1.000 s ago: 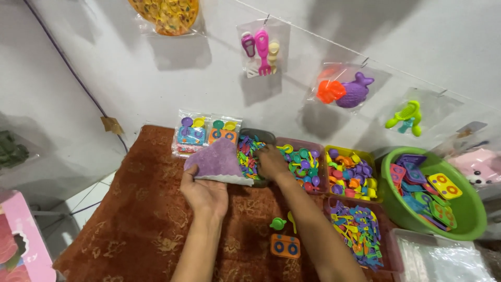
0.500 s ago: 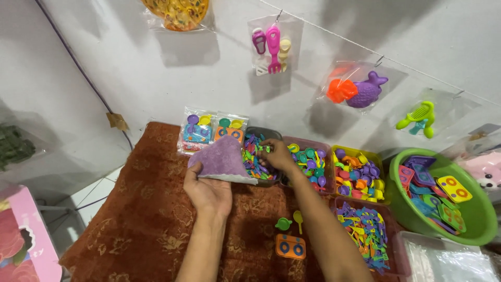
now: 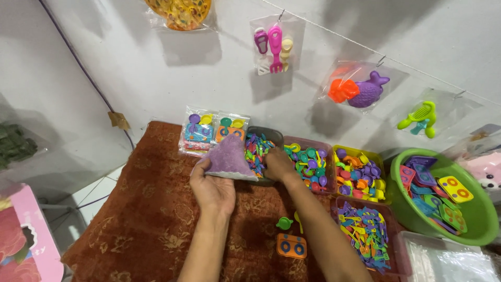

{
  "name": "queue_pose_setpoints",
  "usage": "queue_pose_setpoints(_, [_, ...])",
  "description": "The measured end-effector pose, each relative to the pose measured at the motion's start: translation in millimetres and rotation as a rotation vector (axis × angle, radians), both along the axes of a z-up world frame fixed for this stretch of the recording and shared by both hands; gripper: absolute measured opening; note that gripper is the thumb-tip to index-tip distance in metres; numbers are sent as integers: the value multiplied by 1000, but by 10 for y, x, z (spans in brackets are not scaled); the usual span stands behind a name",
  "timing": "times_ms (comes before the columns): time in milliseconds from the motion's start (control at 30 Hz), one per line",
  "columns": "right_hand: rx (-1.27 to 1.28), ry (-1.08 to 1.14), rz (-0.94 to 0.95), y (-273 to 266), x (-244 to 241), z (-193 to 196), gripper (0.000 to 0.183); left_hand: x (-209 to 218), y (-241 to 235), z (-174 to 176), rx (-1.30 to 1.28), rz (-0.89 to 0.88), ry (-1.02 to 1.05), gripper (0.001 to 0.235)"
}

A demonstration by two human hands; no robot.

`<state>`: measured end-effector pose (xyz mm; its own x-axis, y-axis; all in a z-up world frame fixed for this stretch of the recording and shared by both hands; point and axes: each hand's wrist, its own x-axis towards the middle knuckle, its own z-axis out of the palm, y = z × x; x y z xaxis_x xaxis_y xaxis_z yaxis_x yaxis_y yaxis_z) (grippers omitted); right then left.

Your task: The person wipes a small orange toy with a purple cloth, then places it into a clear plastic bag along with a green spoon and a purple fork. The person seals the bag and places it on the table.

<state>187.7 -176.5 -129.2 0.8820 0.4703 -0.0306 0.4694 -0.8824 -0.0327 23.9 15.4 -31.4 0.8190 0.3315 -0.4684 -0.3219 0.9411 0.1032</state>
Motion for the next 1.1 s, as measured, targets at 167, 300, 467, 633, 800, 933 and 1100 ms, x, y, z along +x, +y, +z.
queue_pose_setpoints(167, [448, 183, -191, -43, -113, 77, 24, 53, 15, -162, -9, -10, 16, 30])
queue_pose_setpoints(300, [714, 231, -292, -122, -116, 133, 25, -3, -25, 1, -6, -21, 20, 34])
queue_pose_setpoints(467, [795, 250, -261, -145, -191, 180, 20, -34, -54, 63, -15, -41, 27, 34])
queue_pose_setpoints(633, [812, 195, -235, -134, -268, 272, 14, -8, -48, 50, -6, -55, 23, 38])
queue_pose_setpoints(800, [1017, 165, -192, -70, -448, 451, 10, -23, -43, 80, 39, -103, 29, 41])
queue_pose_setpoints(933, [1172, -3, -18, -207, -572, 650, 7, 27, -116, -54, 119, -153, 26, 43])
queue_pose_setpoints(1100, [1108, -404, 230, -137, -1505, 1344, 6, -117, -477, 118, 297, -364, 18, 39])
